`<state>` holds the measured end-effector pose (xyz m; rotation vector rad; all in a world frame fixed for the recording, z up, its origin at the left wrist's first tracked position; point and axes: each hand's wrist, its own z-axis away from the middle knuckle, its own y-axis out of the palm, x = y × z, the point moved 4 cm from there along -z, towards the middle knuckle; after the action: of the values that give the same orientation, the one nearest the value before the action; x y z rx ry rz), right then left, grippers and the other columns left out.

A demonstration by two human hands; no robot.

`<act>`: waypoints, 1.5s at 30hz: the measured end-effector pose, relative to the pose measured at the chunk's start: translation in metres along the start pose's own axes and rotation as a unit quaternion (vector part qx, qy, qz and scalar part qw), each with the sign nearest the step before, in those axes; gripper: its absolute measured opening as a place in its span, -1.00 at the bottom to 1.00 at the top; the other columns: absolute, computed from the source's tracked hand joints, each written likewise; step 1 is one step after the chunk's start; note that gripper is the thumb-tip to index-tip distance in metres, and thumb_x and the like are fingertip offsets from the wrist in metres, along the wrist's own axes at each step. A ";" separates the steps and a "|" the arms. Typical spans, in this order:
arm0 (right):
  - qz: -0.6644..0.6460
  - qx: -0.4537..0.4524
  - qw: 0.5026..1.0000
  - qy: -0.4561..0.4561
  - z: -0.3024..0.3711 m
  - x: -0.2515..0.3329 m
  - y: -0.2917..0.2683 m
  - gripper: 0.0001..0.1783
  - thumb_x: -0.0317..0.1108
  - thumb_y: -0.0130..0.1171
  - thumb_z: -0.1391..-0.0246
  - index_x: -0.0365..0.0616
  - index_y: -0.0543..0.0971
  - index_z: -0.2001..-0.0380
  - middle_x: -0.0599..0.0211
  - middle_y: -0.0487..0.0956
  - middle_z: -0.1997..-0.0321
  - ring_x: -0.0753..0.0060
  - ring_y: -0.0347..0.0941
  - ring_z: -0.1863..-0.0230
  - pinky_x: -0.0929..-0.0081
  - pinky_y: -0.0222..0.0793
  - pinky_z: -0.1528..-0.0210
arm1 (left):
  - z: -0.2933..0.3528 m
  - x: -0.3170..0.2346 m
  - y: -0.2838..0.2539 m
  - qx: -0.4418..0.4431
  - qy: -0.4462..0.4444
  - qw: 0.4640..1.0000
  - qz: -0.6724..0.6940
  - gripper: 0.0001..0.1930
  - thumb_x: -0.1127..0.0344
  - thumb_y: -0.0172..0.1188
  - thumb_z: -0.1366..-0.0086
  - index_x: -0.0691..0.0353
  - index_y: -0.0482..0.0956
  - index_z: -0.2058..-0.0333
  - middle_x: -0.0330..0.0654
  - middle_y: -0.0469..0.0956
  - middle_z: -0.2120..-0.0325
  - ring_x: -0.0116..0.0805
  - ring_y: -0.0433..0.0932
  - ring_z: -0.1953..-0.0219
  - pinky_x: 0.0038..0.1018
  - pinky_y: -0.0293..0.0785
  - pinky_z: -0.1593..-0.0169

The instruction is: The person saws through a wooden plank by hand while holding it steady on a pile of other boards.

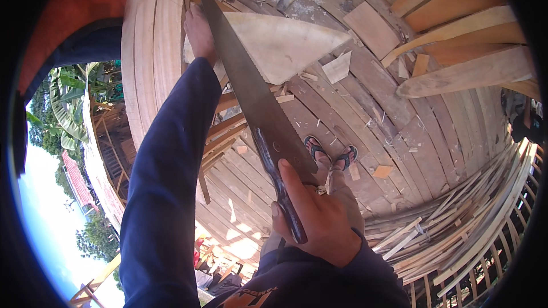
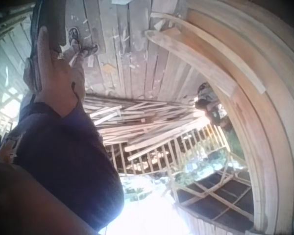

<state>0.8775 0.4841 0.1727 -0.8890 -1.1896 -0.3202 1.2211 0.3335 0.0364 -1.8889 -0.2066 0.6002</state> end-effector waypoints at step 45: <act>-0.911 -0.115 0.367 0.149 0.026 -0.133 0.034 -0.42 0.09 -0.11 -0.33 -0.27 0.45 -0.02 0.51 0.28 0.74 0.59 0.24 0.84 0.61 0.33 0.86 | 0.000 -0.011 -0.004 -0.052 -0.011 0.998 0.023 -0.77 0.31 -0.01 -0.32 0.35 0.43 0.17 0.05 0.43 0.12 0.05 0.37 -0.04 -0.12 0.14 -0.25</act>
<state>0.8321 0.4957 0.0412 0.8007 -1.2517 -2.3768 1.2123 0.3311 0.0433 -1.9930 -0.2131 0.6511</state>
